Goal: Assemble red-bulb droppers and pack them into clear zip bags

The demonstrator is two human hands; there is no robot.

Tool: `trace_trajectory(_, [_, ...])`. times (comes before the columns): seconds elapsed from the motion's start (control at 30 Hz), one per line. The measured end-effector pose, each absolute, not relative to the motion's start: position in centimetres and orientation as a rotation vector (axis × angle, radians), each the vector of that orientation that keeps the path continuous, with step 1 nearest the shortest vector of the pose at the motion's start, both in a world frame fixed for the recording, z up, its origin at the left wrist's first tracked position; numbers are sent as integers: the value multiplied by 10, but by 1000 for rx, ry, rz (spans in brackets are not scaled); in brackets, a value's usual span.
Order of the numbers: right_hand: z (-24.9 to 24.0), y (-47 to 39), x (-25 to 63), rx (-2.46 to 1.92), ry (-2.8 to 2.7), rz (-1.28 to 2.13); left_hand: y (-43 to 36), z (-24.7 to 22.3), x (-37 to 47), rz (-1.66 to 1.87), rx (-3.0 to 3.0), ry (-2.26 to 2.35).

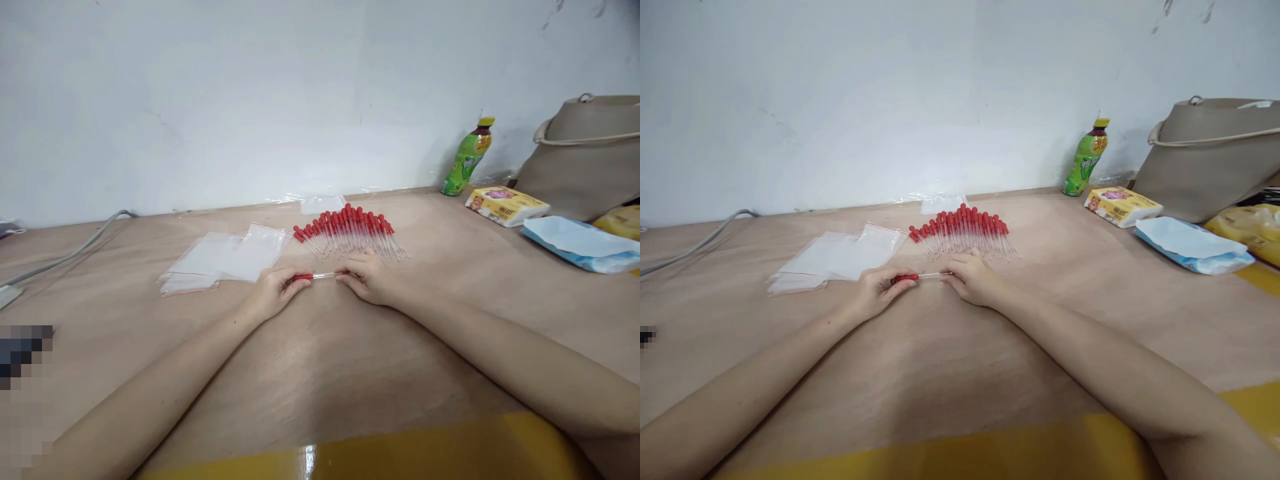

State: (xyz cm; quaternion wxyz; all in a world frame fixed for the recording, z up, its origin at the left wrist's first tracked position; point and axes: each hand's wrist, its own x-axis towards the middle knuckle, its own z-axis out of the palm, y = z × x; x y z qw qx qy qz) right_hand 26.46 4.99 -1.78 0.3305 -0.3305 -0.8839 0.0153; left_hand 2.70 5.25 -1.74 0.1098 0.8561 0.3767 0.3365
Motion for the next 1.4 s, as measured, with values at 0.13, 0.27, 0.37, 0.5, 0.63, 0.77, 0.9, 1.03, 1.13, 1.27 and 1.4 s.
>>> trace_trajectory(0.13, [-18,48,260,-854,-2299,43,52,-18,26,968,2497,1113])
trace_trajectory(0.27, [-17,47,256,-873,-2314,51,49,-15,28,939,2486,1145])
trace_trajectory(0.37, [-17,47,256,-887,-2333,46,48,-13,30,915,2473,1140])
trace_trajectory(0.5, [-17,48,256,-918,-2360,26,46,-12,31,897,2488,1087])
trace_trajectory(0.63, [-17,46,254,-958,-2397,21,46,-13,31,890,2496,1072])
trace_trajectory(0.77, [-14,44,251,-1000,-2421,36,46,-12,31,896,2487,1078])
trace_trajectory(0.9, [-13,43,248,-1030,-2436,75,46,-12,32,894,2508,1059])
trace_trajectory(1.03, [-14,45,246,-1035,-2442,163,46,-13,32,920,2543,1032])
trace_trajectory(1.13, [-15,45,245,-1056,-2440,235,47,-14,31,924,2568,1038])
trace_trajectory(1.27, [-8,42,245,-1082,-2454,271,49,-15,29,961,2603,1062])
trace_trajectory(1.4, [2,36,247,-1067,-2489,211,52,-15,29,985,2629,1051])
